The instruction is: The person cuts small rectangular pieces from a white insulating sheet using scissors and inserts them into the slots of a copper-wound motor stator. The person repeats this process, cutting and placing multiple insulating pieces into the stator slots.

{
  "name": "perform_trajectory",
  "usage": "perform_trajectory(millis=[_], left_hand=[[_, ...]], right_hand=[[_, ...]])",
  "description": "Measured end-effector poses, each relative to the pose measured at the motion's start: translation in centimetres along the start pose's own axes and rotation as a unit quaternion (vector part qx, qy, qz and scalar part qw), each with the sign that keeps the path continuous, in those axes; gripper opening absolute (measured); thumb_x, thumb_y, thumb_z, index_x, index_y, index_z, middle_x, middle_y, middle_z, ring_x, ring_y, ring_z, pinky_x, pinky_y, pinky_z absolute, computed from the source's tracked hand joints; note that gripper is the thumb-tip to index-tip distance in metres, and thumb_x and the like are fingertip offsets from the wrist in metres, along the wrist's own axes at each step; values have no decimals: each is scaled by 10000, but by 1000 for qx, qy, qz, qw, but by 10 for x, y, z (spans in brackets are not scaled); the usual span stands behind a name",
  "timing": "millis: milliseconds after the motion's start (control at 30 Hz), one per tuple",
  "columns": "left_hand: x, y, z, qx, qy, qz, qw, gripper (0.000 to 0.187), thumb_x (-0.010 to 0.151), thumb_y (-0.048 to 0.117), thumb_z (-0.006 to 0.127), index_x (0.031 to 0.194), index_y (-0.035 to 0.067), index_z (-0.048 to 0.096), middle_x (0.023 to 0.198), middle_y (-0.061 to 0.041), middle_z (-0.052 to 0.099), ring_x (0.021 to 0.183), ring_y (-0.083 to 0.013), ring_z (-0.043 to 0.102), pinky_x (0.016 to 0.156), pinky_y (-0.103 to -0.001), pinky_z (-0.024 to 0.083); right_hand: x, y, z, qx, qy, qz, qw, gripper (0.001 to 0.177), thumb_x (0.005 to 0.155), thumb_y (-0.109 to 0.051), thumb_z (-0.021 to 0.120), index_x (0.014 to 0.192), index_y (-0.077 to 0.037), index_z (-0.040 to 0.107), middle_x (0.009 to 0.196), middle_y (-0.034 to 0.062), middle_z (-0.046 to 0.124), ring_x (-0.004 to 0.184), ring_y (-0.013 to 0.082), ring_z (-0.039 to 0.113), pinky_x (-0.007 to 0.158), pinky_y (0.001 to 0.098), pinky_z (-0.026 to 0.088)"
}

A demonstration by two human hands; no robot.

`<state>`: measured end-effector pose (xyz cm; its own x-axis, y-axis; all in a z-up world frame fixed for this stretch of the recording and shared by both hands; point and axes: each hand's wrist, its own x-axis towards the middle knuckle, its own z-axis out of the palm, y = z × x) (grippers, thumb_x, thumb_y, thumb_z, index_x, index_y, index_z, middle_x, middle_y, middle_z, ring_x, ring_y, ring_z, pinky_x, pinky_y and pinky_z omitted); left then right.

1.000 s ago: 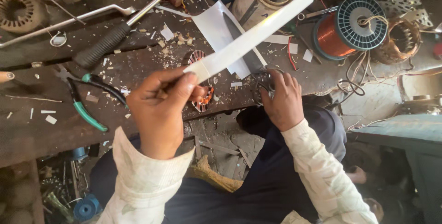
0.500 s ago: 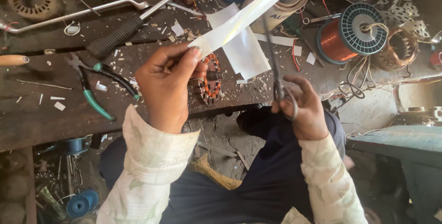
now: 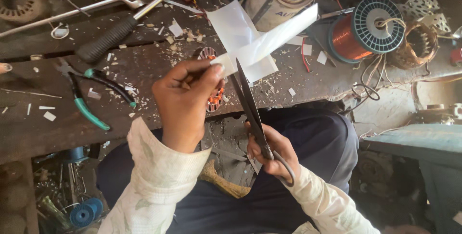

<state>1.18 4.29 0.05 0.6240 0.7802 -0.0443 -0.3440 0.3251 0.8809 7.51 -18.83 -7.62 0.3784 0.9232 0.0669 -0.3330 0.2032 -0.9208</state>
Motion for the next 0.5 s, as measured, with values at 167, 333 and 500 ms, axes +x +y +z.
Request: perform_trajectory(millis=[167,333,500], left_hand=[[-8,-5,3,-13,-12,-27,999,100,884,-55,762,978,-66,729,877,-91,752,753,-117,713,736,-258,625],[-11,-10,3,28,-29,-12,999,116,913,-58,779,1022,-70,742,859,-78,720,737,-94,653,648,-208,506],[-10,-11,3,10,-26,-29,999,138,892,-63,769,1027,-62,736,879,-83,741,757,-100,688,689,-217,562]], right_hand=[[0,-6,0,35,26,21,999,920,849,-261,896,1546,65,393,903,10,492,803,142,536,752,312,487],[-1,-7,0,65,42,38,996,856,848,-89,833,1548,75,369,902,21,496,783,126,513,710,297,473],[-3,-6,-3,40,28,27,998,865,873,-63,815,1588,72,349,878,11,492,788,121,504,734,296,474]])
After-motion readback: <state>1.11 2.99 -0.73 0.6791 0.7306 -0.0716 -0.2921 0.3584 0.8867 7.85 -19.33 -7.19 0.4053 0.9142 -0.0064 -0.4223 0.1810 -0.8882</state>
